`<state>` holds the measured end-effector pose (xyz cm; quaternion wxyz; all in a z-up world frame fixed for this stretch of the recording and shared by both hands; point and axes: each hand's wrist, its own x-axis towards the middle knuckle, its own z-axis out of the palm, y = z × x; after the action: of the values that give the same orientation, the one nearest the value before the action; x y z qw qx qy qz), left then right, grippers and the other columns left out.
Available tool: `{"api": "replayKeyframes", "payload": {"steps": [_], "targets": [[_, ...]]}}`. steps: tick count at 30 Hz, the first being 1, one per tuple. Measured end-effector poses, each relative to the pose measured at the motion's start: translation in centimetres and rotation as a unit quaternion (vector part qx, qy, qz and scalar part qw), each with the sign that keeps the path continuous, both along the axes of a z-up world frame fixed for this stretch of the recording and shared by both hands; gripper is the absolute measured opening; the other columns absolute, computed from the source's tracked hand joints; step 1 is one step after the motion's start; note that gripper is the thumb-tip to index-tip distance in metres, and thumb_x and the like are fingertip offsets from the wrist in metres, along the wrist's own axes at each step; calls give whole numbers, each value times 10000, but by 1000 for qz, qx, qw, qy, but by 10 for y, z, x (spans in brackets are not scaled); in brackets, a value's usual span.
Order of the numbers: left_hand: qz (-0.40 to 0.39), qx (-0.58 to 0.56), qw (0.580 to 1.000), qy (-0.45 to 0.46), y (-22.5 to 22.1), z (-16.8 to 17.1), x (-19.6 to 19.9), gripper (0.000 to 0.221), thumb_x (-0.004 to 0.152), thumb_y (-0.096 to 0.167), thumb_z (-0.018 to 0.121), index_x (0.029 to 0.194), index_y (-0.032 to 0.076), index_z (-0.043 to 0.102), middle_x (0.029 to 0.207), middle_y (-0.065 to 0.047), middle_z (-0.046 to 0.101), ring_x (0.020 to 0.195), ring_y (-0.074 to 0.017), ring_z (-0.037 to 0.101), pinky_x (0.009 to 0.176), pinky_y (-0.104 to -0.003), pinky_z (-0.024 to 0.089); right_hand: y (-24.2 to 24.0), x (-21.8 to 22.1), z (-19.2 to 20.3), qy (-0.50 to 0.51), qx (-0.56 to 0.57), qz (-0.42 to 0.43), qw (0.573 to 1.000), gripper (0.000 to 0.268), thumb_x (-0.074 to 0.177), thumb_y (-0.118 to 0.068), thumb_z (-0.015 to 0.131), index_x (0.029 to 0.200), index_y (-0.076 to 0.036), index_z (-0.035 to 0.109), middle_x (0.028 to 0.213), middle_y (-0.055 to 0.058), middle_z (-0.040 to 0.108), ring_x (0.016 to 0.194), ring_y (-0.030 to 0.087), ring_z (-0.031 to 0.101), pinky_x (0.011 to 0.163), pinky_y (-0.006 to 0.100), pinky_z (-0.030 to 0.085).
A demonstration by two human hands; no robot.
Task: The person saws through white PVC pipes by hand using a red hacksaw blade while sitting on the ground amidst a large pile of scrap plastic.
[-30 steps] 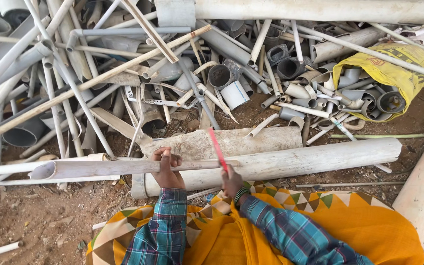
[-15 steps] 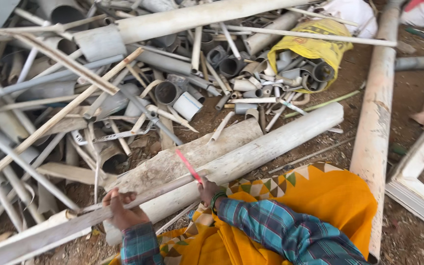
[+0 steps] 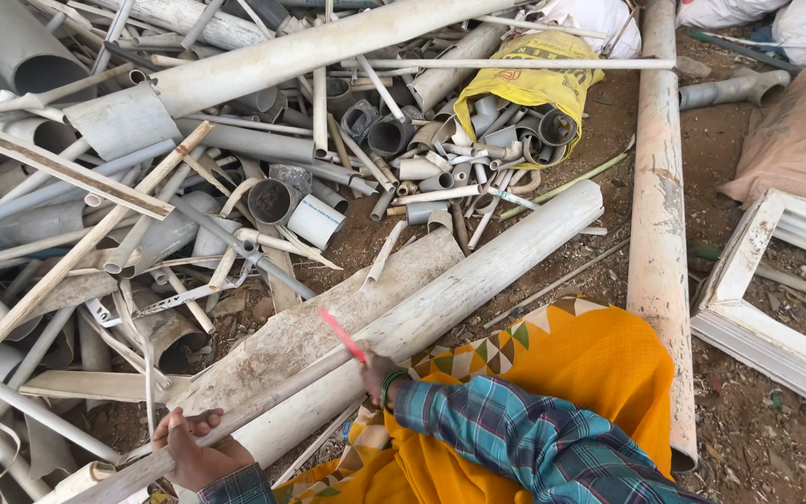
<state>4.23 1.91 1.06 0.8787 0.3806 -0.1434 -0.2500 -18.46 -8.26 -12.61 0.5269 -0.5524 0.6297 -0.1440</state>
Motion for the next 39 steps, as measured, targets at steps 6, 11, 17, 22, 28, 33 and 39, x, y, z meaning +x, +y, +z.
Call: {"api": "replayKeyframes", "payload": {"steps": [6,11,17,22,28,33,39], "targets": [[-12,10,999,-50,-7,-18,0,82,1090,112,618,1105,65,552,816,-26,520,724,-102,520,743,-327,556,52,25,42,-107,-16,129,986,510,1085,-313,410,1564,-143,359,636,3,562,460,107,509,440,315,531],[17,18,999,-23,-8,-36,10,136,1043,156,631,1111,79,543,759,-13,488,695,-114,534,752,-334,583,55,42,29,-92,-171,204,960,385,1151,-297,420,1389,-15,530,675,34,592,482,114,517,454,304,474],[74,66,995,-2,-36,-93,54,225,1111,184,694,1134,65,505,755,-13,454,686,-125,500,765,-362,587,-6,-10,-5,-20,66,-46,997,459,1079,-220,434,1517,-85,410,729,22,616,466,100,573,395,254,529],[-36,46,995,-75,-38,-138,85,246,1139,153,644,1091,-52,516,722,-102,534,652,-212,608,756,-471,591,49,37,14,-116,-190,198,955,297,1150,-321,466,1341,-95,499,660,32,603,547,103,559,513,296,490],[-13,136,990,-27,-30,-134,108,265,1115,234,635,1167,2,517,782,-66,543,721,-203,658,737,-438,673,10,16,-8,-33,28,17,999,510,1064,-312,428,1563,-227,370,705,54,600,488,134,540,434,300,514],[13,58,990,-128,-37,-136,98,346,1140,259,675,1154,-36,496,818,-74,549,774,-194,612,808,-406,629,8,1,-35,-44,187,-62,979,521,1055,-289,525,1528,-150,358,931,171,663,550,183,561,497,339,528],[104,193,922,-320,-38,-124,110,513,1127,448,658,1181,-50,549,840,-102,596,770,-181,618,765,-289,562,48,39,8,-13,-103,321,941,317,1145,-261,501,1360,-29,483,835,173,682,573,141,577,510,250,427]]}}
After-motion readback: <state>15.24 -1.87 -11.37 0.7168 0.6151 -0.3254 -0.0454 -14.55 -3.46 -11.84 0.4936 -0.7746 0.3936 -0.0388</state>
